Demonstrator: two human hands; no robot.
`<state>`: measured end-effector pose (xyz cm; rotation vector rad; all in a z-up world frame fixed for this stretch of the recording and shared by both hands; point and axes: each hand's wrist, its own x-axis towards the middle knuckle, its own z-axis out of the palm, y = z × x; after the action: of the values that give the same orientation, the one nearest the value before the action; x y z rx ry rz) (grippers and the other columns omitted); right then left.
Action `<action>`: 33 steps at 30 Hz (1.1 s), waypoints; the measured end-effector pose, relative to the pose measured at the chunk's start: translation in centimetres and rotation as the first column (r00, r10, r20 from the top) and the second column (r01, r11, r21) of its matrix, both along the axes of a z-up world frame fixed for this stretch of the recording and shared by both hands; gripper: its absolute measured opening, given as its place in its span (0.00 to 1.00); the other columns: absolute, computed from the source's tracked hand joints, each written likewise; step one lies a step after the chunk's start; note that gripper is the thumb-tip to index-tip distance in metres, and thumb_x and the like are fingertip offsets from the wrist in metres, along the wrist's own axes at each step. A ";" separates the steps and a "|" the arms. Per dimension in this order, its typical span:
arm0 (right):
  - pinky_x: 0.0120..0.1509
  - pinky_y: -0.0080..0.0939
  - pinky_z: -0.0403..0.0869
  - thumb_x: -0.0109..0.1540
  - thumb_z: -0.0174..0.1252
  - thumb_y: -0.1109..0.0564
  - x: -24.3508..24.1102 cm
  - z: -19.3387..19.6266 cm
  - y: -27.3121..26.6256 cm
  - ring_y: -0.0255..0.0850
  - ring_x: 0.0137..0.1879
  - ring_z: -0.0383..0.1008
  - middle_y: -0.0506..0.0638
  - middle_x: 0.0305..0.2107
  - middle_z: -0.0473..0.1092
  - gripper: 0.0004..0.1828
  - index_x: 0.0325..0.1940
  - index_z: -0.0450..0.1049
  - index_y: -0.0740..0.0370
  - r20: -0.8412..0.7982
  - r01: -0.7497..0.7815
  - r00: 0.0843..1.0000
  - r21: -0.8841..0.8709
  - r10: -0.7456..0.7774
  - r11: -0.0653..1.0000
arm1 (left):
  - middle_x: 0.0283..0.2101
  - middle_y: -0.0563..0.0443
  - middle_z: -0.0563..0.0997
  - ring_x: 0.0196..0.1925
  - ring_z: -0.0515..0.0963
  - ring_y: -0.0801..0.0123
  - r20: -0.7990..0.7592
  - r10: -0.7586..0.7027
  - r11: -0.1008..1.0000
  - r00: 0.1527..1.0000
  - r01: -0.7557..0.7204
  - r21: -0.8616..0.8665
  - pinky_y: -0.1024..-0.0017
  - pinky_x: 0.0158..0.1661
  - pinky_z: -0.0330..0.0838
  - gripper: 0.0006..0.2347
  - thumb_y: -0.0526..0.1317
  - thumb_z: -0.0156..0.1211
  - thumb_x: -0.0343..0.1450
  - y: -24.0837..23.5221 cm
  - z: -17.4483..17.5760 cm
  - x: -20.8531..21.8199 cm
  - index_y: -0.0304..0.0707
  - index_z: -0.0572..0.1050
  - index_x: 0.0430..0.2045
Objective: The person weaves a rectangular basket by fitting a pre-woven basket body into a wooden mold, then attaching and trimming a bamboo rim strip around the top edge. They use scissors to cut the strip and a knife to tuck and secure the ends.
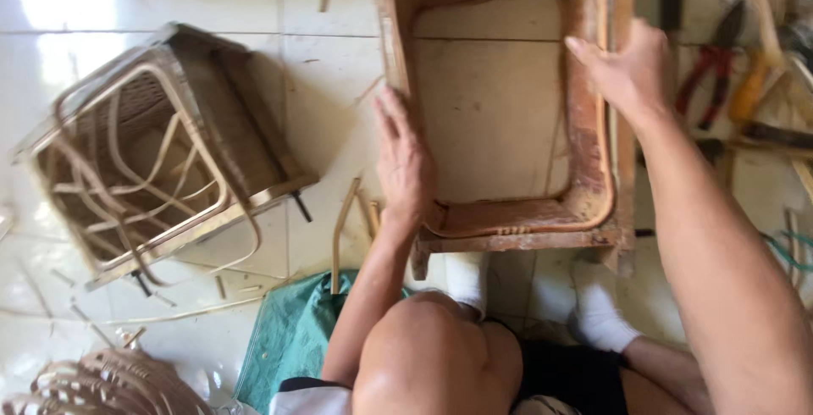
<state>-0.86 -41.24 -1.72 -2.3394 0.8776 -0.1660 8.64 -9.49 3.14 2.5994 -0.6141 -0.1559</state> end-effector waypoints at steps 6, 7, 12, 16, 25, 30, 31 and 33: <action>0.62 0.61 0.67 0.64 0.65 0.37 0.5 2.3 1.8 0.58 0.61 0.64 0.72 0.58 0.61 0.46 0.68 0.55 0.75 -0.364 0.308 0.907 0.232 -0.211 0.923 | 0.61 0.22 0.65 0.52 0.75 0.29 -0.221 0.049 0.999 0.974 -0.052 -0.007 0.48 0.49 0.75 0.37 0.25 0.48 0.70 -0.3 -0.6 0.4 0.33 0.39 0.75; 0.66 0.64 0.65 0.64 0.64 0.37 0.7 2.9 1.8 0.61 0.66 0.62 0.74 0.63 0.59 0.49 0.72 0.52 0.75 -0.380 0.320 0.901 0.259 -0.208 0.911 | 0.60 0.22 0.66 0.50 0.75 0.29 -0.260 0.059 0.998 0.964 -0.060 0.002 0.47 0.47 0.75 0.37 0.25 0.48 0.69 -0.2 -0.4 0.3 0.34 0.39 0.75; 0.75 0.64 0.50 0.59 0.75 0.43 2.8 7.6 2.6 0.71 0.74 0.46 0.84 0.69 0.48 0.62 0.76 0.44 0.86 0.111 -0.106 0.986 -0.150 0.124 0.983 | 0.67 0.18 0.59 0.63 0.67 0.21 0.106 -0.063 0.982 0.992 0.081 -0.169 0.50 0.52 0.75 0.39 0.24 0.49 0.66 -2.2 0.7 3.5 0.36 0.40 0.74; 0.88 0.52 0.48 0.72 0.66 0.56 10.2 6.3 6.0 0.54 0.84 0.49 0.61 0.77 0.57 0.34 0.80 0.61 0.62 0.159 -0.428 0.828 -0.443 0.538 0.788 | 0.75 0.23 0.53 0.71 0.66 0.31 0.112 -0.023 0.974 0.993 0.047 -0.223 0.58 0.58 0.74 0.39 0.20 0.48 0.66 -6.0 -2.5 9.6 0.38 0.43 0.76; 0.87 0.54 0.45 0.70 0.38 0.73 20.0 -1.0 8.4 0.55 0.83 0.49 0.65 0.78 0.52 0.35 0.83 0.49 0.69 -0.043 -0.606 0.743 -0.464 0.667 0.645 | 0.75 0.21 0.48 0.71 0.64 0.31 0.082 0.008 0.981 0.997 0.008 -0.196 0.55 0.66 0.67 0.37 0.22 0.48 0.65 -7.3 -7.5 12.3 0.36 0.48 0.74; 0.85 0.55 0.48 0.72 0.45 0.67 19.2 -1.4 8.5 0.58 0.82 0.51 0.67 0.77 0.53 0.33 0.83 0.52 0.72 -0.044 -0.568 0.741 -0.572 0.670 0.591 | 0.76 0.20 0.47 0.69 0.67 0.30 0.196 -0.021 0.984 0.980 0.055 -0.168 0.53 0.65 0.70 0.37 0.23 0.50 0.67 -7.6 -8.6 13.0 0.36 0.45 0.75; 0.84 0.57 0.48 0.72 0.47 0.66 19.1 -1.1 8.7 0.60 0.82 0.51 0.68 0.77 0.53 0.33 0.82 0.52 0.73 -0.008 -0.561 0.737 -0.563 0.675 0.607 | 0.75 0.19 0.47 0.67 0.68 0.30 0.166 -0.022 0.989 0.986 0.046 -0.142 0.53 0.63 0.71 0.37 0.22 0.50 0.67 -7.7 -8.9 13.1 0.37 0.46 0.75; 0.86 0.56 0.49 0.72 0.52 0.66 19.4 0.7 9.2 0.58 0.83 0.49 0.68 0.76 0.52 0.34 0.82 0.51 0.74 -0.047 -0.545 0.744 -0.621 0.667 0.564 | 0.75 0.19 0.48 0.63 0.71 0.31 0.115 -0.013 0.996 0.993 0.023 -0.088 0.54 0.59 0.73 0.38 0.22 0.50 0.66 -8.0 -8.7 13.7 0.38 0.46 0.74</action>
<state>18.53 -32.07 -1.01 -3.0067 -0.1926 -0.4208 22.32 -17.46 -5.61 2.5300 -0.6691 0.0143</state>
